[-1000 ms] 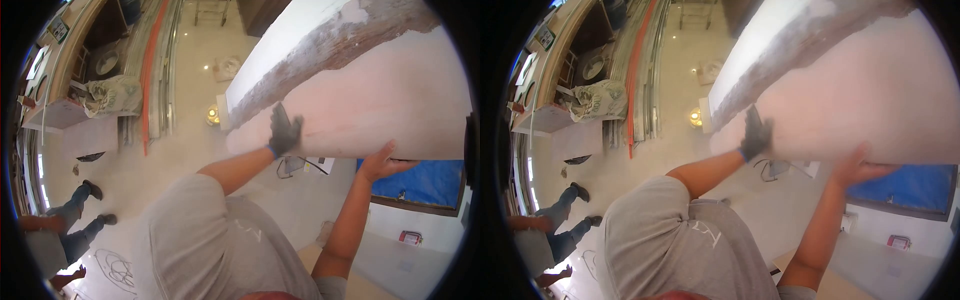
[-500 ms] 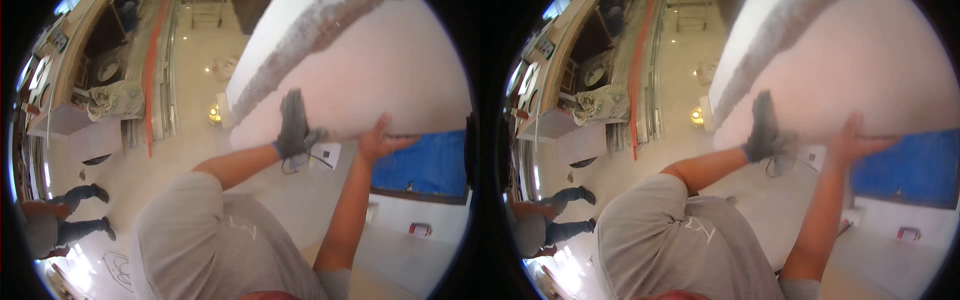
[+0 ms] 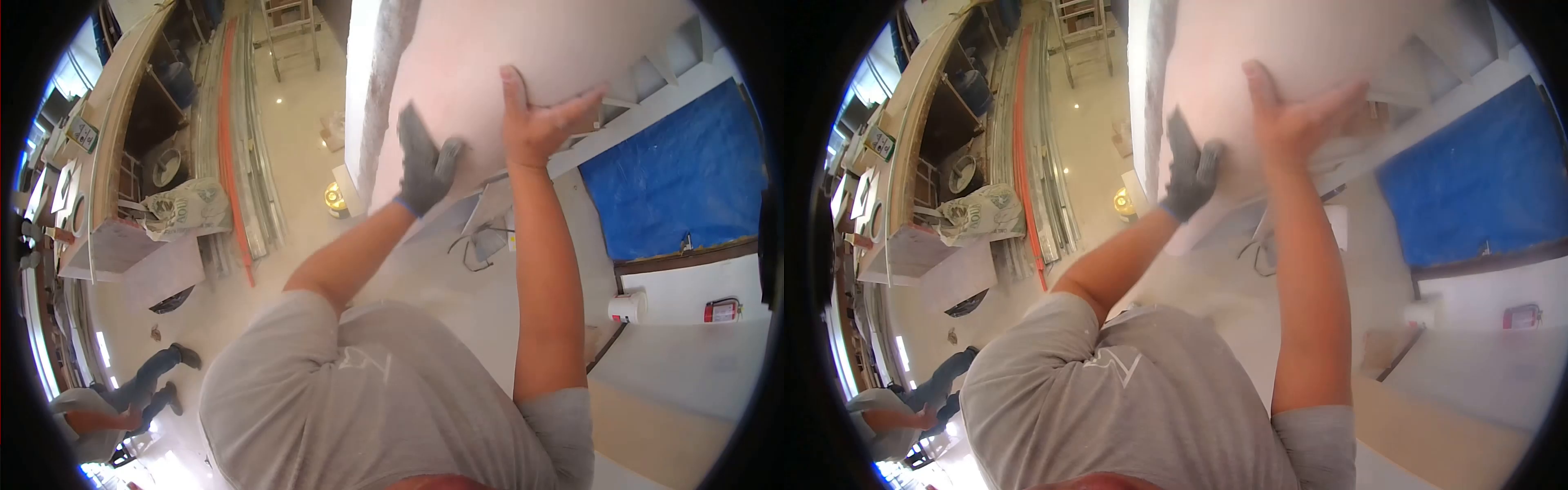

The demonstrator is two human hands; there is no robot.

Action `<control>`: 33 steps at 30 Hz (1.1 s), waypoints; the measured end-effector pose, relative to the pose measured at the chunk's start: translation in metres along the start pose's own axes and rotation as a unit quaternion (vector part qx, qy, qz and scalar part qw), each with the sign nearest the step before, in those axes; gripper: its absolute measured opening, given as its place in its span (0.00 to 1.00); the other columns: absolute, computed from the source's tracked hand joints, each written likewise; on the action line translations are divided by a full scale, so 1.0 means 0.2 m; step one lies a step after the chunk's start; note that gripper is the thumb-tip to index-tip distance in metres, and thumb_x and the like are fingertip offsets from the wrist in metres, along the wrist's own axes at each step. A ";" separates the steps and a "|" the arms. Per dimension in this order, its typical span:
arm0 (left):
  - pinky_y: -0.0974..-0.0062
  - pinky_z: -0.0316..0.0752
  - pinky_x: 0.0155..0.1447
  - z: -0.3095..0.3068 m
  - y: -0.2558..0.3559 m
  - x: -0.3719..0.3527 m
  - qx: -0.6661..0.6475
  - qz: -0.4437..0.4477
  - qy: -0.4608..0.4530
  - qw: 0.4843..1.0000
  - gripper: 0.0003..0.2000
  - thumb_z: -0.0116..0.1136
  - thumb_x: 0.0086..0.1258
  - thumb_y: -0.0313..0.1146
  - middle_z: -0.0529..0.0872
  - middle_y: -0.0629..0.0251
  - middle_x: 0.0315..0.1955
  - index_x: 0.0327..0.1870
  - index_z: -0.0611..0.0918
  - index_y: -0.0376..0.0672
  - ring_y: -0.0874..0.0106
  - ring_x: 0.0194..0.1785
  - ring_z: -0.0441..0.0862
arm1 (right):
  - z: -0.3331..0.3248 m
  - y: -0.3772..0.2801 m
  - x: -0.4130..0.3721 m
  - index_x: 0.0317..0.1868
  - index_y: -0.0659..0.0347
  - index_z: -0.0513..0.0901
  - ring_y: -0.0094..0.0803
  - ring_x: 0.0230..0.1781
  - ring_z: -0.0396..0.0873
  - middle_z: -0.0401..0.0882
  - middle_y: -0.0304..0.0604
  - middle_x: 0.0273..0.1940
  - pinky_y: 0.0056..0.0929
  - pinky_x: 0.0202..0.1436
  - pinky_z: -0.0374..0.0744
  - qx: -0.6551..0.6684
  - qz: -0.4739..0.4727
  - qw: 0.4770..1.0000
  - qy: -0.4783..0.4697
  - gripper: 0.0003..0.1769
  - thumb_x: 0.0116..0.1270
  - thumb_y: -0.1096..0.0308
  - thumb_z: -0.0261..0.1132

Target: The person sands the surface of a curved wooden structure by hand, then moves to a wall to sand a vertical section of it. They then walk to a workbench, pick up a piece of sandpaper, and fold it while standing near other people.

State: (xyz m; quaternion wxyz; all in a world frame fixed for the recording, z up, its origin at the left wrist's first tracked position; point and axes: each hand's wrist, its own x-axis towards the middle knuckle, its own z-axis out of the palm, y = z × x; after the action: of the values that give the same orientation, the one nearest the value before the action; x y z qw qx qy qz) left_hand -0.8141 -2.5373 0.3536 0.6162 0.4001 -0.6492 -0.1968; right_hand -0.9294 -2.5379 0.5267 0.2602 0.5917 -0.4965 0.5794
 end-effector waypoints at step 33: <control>0.28 0.49 0.73 0.08 1.13 0.74 0.379 0.327 0.183 0.846 0.47 0.63 0.65 0.57 0.57 0.28 0.72 0.73 0.60 0.26 0.24 0.73 0.52 | -2.21 1.46 -2.25 0.43 0.70 0.81 0.42 0.32 0.80 0.81 0.51 0.35 0.44 0.30 0.83 -0.123 0.679 0.464 -0.555 0.30 0.68 0.44 0.67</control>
State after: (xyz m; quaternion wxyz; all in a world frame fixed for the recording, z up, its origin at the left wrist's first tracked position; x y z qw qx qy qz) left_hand -0.8796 -2.5168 0.6148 0.5528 0.3958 -0.6420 0.3545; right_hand -1.3034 -2.1277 0.1099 -0.4761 0.2270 -0.8477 0.0561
